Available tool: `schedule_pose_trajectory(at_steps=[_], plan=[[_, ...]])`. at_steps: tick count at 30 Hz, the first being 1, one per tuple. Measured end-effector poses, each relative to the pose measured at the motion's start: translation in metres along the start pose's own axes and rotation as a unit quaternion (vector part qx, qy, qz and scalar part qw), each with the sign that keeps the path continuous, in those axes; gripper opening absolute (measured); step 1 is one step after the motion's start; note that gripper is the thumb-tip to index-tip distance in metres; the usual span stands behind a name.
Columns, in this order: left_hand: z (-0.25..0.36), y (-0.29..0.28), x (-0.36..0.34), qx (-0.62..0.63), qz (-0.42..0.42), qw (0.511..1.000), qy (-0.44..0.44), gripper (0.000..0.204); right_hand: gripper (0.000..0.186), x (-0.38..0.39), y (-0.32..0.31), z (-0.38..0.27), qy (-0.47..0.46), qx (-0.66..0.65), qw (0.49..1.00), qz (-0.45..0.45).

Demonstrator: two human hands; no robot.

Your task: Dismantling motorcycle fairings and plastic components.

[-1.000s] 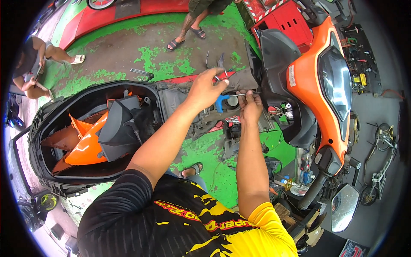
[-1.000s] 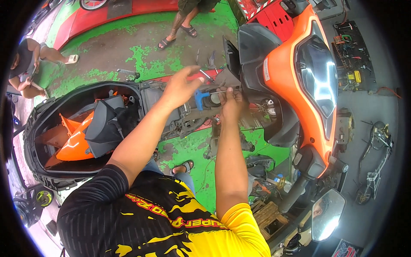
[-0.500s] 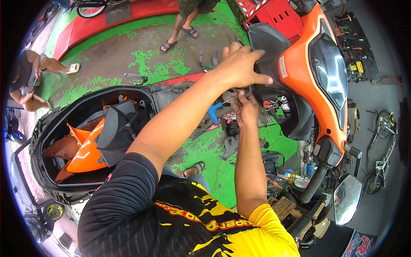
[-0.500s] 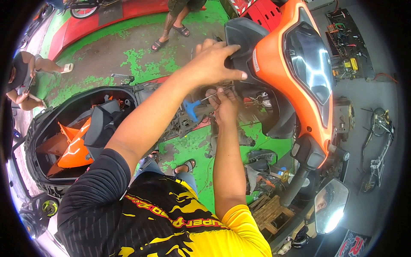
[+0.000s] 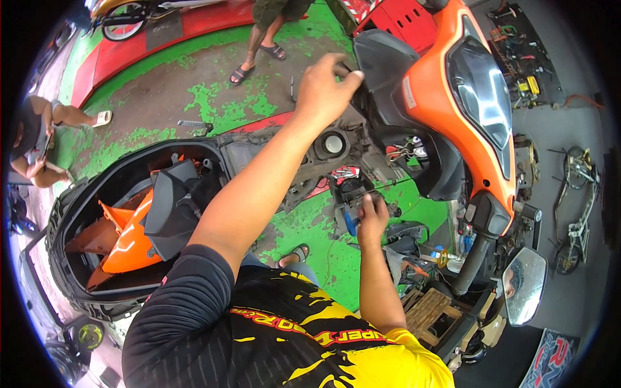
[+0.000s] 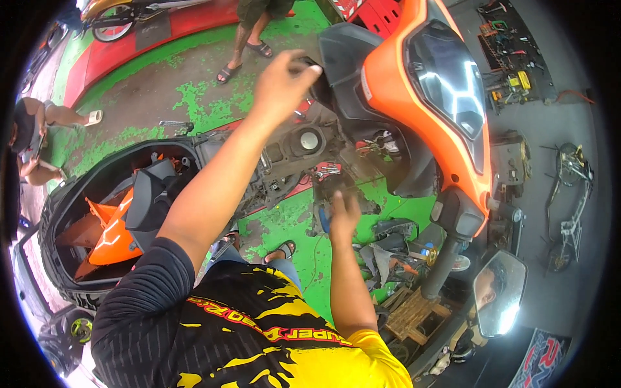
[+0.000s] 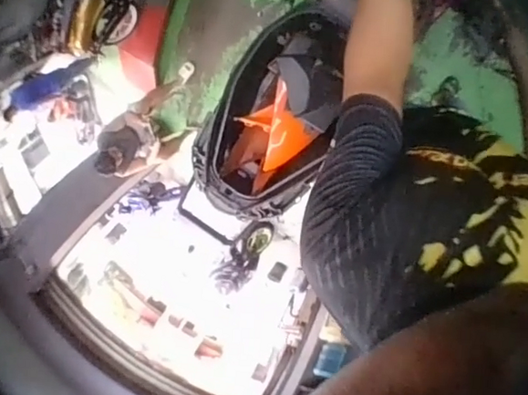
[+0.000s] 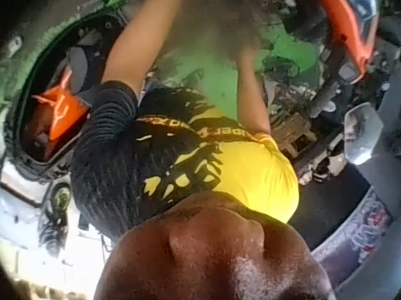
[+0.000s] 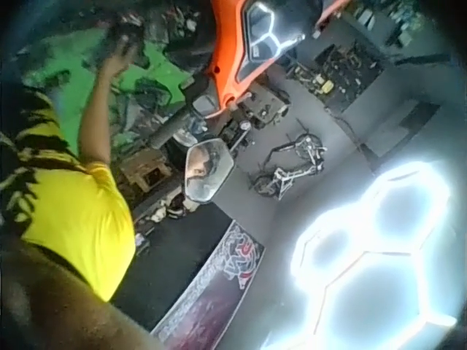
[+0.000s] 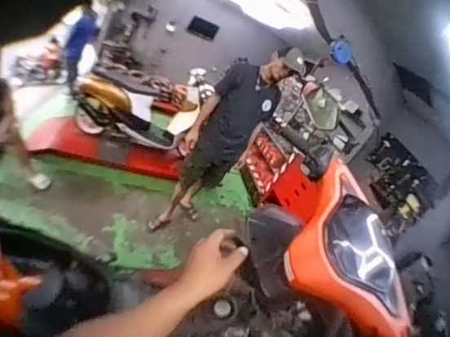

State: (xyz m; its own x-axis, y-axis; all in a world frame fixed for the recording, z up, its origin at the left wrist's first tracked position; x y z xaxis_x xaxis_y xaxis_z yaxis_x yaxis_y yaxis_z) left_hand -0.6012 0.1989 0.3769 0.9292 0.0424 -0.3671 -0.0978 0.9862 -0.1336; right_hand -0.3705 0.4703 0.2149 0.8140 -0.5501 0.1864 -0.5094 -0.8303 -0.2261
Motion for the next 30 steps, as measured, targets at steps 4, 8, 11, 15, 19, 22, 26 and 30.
schedule_pose_trajectory(at_steps=[4,8,11,15,19,22,26,30], plan=[[-0.013,0.005,0.034,0.101,0.054,0.989,-0.091,0.045,0.014,0.012,-0.12,-0.002,0.003,-0.158,0.954,0.255],[-0.008,0.048,0.044,0.259,-0.014,0.948,-0.182,0.057,0.031,-0.018,-0.154,-0.081,-0.037,-0.265,0.947,0.177],[0.01,0.056,0.041,0.129,-0.021,0.982,-0.139,0.068,0.035,-0.042,-0.137,-0.126,-0.02,-0.317,0.947,0.047],[-0.006,0.076,0.046,0.15,0.038,0.977,-0.149,0.065,0.036,-0.062,-0.113,-0.147,0.004,-0.343,0.939,-0.013],[0.01,0.072,0.052,0.137,0.055,0.973,-0.176,0.063,0.038,-0.057,-0.087,-0.178,-0.037,-0.3,0.951,-0.061],[0.006,0.074,0.046,0.172,0.061,0.967,-0.178,0.059,0.038,-0.056,-0.078,-0.186,-0.064,-0.287,0.952,-0.081],[0.013,0.073,0.048,0.242,0.027,0.947,-0.209,0.057,0.032,-0.046,-0.07,-0.194,-0.083,-0.329,0.929,-0.146],[0.015,0.071,0.055,0.293,0.013,0.936,-0.194,0.051,0.029,-0.047,-0.07,-0.192,-0.076,-0.339,0.93,-0.117]])
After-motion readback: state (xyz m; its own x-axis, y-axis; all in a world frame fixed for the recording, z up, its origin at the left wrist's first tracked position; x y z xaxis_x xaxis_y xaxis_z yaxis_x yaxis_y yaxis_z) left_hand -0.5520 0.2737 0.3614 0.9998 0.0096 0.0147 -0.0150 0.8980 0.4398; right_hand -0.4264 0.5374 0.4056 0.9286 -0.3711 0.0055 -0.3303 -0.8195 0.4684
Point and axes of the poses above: each hand's wrist, its own x-axis away from the middle knuckle, its own y-axis out of the palm, z = x × y, the point moved 8 cm from there along -x, towards the middle knuckle, and after that the axes turned 5 degrees about y, right-handed, at the moved point
